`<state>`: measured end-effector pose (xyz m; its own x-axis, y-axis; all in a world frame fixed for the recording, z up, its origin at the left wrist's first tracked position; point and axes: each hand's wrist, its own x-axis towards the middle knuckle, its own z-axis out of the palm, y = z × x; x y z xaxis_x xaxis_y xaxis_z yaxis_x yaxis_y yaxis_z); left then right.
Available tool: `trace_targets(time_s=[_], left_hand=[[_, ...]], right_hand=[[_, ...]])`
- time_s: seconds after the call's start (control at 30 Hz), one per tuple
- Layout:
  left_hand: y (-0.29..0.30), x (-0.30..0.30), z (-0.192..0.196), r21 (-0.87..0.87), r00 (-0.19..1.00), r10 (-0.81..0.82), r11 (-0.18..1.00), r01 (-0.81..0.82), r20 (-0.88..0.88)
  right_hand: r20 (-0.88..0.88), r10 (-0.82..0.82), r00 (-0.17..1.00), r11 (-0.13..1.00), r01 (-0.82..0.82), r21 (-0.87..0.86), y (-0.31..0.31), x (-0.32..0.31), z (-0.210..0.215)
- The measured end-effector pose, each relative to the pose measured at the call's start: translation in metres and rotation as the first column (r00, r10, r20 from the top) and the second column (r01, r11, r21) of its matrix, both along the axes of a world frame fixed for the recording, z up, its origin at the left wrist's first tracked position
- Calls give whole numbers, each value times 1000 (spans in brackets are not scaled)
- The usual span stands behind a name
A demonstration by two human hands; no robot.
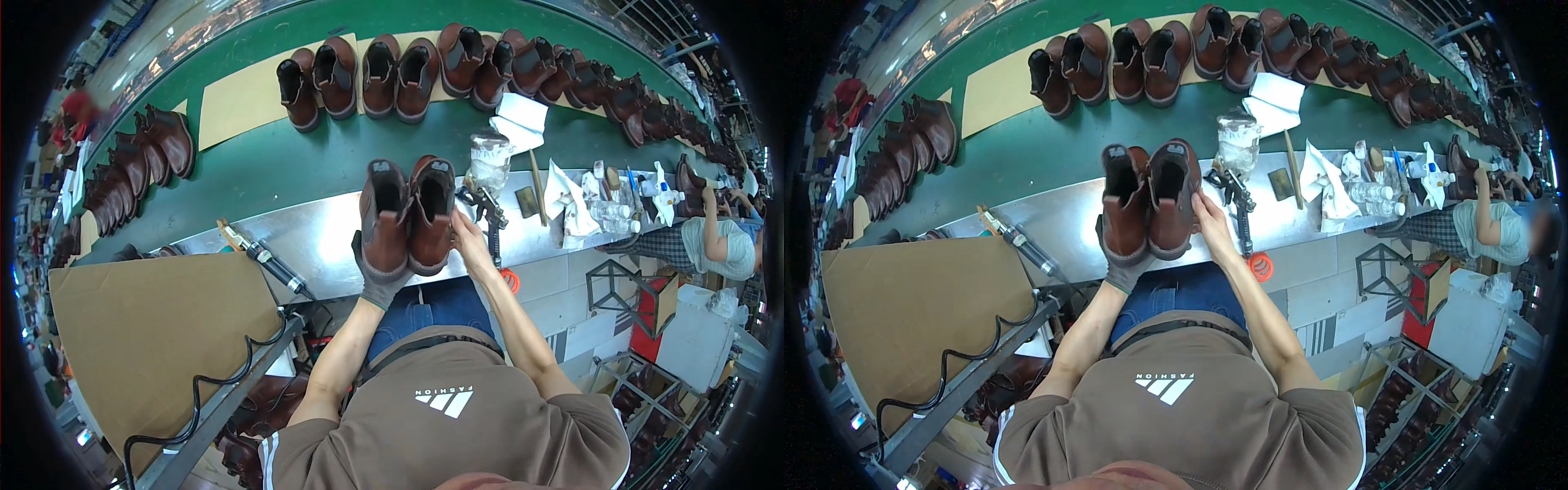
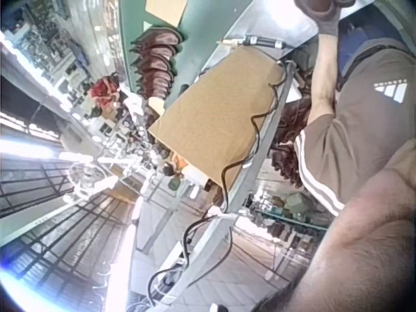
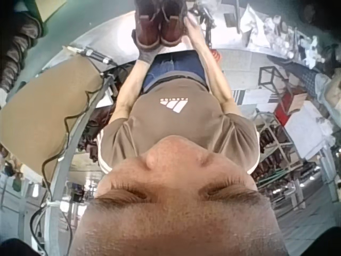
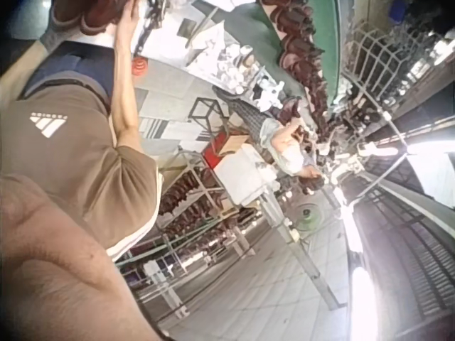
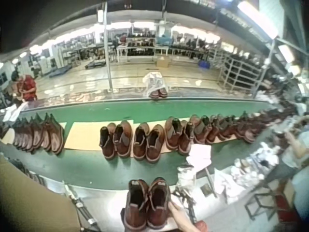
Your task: Cleaning and inspecting brown leather boots on a shoe manufacturing assembly line.
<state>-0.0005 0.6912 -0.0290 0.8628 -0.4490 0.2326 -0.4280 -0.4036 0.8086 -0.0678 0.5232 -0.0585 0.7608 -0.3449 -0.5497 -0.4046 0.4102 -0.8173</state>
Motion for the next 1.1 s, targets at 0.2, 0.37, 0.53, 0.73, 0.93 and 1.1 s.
trace_targets(time_s=[0.2,0.37,0.53,0.73,0.93,1.1], left_hand=[[-10,21,20,-764,432,-658,369,-530,-617],[-43,22,61,-590,153,-933,74,-804,-325],[-49,24,65,-638,229,-923,24,-769,-310],[-58,18,65,-655,232,-916,45,-754,-329],[-64,6,63,-744,266,-907,73,-664,-327],[-61,1,64,-689,248,-892,91,-719,-377]], right_hand=[[59,-205,977,365,132,-921,-37,-48,3],[72,3,997,786,42,-617,-78,-22,-54],[139,-76,987,899,129,-418,-60,-22,18],[262,118,958,844,42,-535,-63,-79,175],[165,466,869,614,-184,-767,-57,-75,230],[294,387,874,547,39,-836,-59,-78,227]])
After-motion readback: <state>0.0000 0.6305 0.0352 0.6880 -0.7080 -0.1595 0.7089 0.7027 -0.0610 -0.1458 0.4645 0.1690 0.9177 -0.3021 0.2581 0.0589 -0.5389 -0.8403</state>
